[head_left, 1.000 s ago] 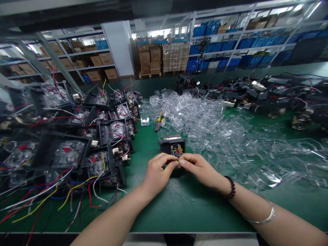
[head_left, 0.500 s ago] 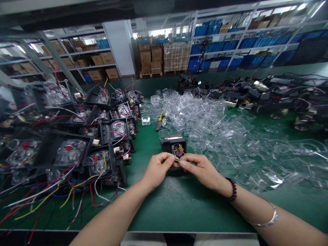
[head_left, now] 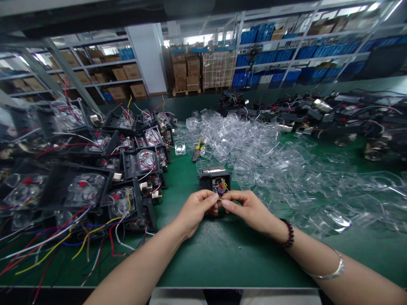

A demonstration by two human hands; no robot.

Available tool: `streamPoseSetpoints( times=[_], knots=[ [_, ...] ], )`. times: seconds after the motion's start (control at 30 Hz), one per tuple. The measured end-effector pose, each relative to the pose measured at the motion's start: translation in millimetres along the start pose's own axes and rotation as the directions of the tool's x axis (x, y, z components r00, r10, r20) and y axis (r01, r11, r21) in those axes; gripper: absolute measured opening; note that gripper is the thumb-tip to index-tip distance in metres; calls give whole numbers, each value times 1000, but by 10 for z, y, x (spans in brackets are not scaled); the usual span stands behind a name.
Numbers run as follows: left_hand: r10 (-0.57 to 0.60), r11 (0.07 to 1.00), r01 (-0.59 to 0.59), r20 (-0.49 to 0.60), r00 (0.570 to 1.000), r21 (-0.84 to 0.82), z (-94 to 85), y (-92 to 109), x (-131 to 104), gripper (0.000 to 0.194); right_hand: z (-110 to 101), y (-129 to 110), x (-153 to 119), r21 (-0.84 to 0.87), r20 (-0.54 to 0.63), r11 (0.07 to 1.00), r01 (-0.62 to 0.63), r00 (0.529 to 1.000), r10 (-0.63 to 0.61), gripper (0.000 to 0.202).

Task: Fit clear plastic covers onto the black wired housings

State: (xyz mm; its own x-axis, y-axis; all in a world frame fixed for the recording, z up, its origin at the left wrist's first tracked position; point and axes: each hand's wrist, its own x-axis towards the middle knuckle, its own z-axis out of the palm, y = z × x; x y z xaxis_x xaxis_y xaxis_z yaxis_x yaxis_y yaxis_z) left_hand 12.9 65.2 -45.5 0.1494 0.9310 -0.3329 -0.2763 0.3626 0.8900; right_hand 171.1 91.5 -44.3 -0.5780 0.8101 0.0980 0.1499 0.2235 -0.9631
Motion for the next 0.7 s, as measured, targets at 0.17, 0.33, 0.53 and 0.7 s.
streamPoseSetpoints(
  times=[0.17,0.33,0.53,0.7],
  knots=[
    [7,1000,-7,-7,1000,6,-3,-32,17,41,10,11,-7,-101,34,994,45,999,-42,40],
    [9,1000,-9,-8,1000,1,-3,-25,18,40,28,32,-10,-153,9,987,53,999,-52,42],
    [65,998,-65,-21,998,26,0,-35,27,40,34,16,-10,-142,-4,989,37,999,-39,40],
    [138,987,-135,-31,990,88,3,-42,15,40,36,10,-9,-109,-29,994,25,999,-28,39]
  ],
)
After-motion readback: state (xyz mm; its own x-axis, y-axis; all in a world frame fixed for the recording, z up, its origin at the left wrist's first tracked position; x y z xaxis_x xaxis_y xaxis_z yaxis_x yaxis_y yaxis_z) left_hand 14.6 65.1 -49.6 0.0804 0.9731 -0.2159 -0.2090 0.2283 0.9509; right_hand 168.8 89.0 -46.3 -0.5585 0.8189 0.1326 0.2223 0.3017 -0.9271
